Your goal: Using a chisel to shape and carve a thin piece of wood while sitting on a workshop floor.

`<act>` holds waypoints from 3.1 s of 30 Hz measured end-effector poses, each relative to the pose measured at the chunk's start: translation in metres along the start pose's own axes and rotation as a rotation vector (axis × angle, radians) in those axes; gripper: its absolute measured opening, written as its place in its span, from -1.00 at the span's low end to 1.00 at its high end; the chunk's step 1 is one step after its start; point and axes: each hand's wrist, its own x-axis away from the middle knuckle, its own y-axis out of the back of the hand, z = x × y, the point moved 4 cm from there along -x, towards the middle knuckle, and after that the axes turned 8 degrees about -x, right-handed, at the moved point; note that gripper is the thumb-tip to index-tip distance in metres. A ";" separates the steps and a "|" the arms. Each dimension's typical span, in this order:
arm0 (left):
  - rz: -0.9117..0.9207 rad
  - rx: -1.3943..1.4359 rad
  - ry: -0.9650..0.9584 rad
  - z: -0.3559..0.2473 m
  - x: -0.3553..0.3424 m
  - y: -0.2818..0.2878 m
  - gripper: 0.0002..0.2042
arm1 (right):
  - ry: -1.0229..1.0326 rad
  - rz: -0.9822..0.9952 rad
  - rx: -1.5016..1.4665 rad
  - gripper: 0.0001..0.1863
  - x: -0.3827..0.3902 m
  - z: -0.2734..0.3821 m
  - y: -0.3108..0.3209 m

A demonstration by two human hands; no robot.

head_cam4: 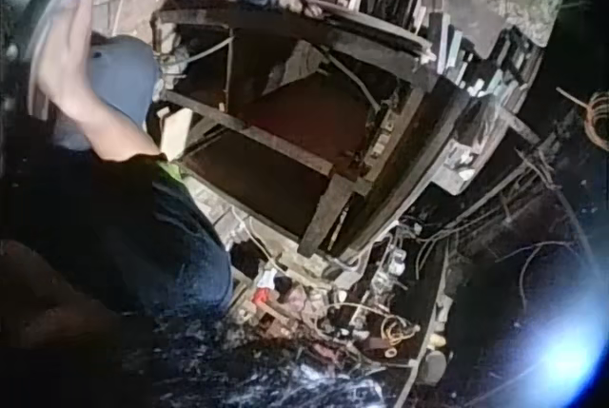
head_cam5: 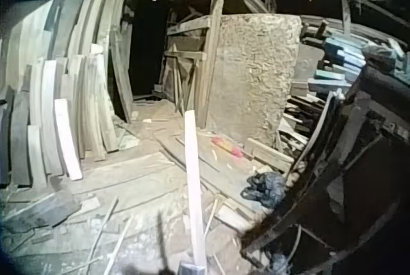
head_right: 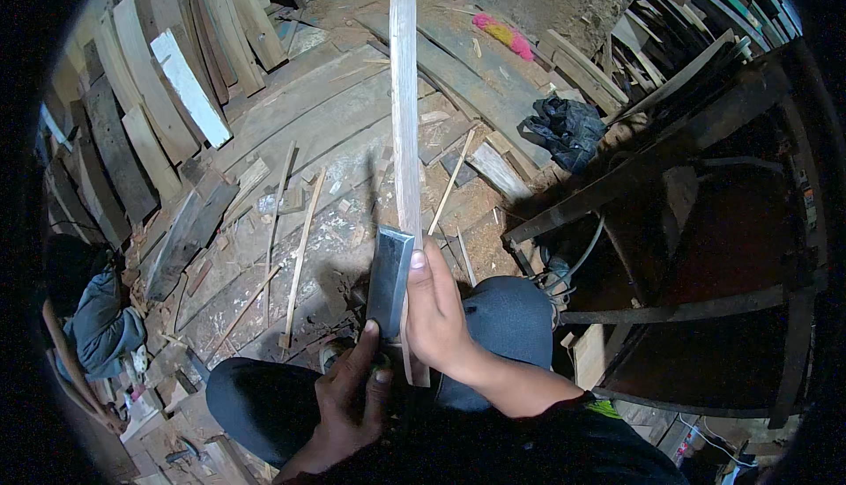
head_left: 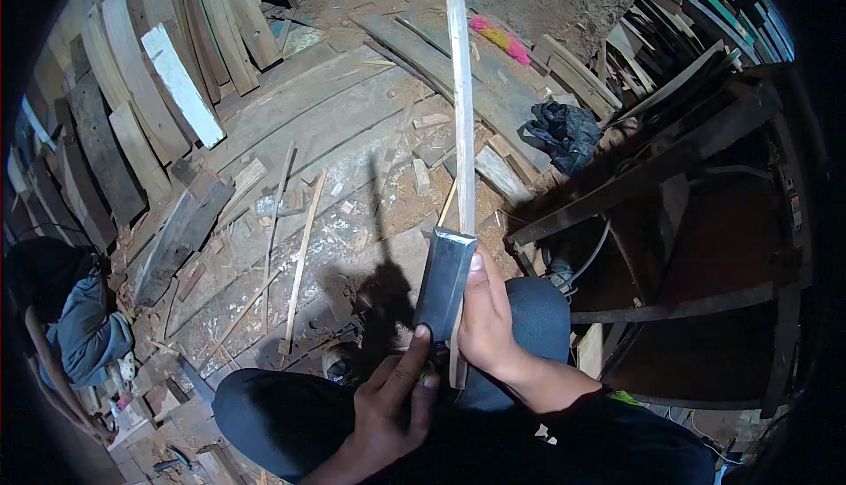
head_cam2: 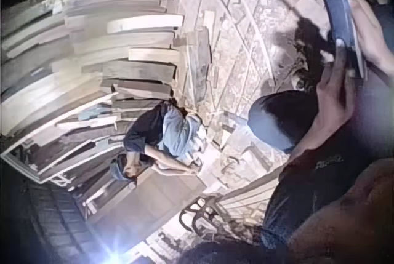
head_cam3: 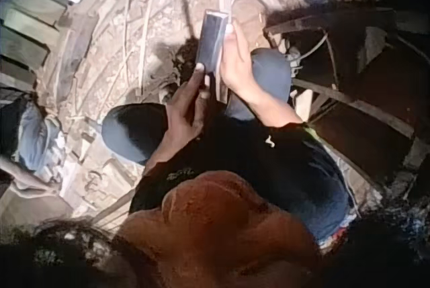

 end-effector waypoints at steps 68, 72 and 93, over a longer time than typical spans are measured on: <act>-0.252 0.142 0.151 0.003 0.004 0.030 -0.54 | 0.020 0.314 0.456 -0.75 0.024 -0.003 -0.031; -0.358 0.147 0.093 0.006 -0.010 0.036 -0.54 | 0.128 0.370 0.431 -0.77 0.032 0.002 -0.038; -0.422 0.555 0.233 0.005 -0.024 0.052 -0.51 | 0.348 0.467 0.537 -0.72 0.040 -0.002 -0.029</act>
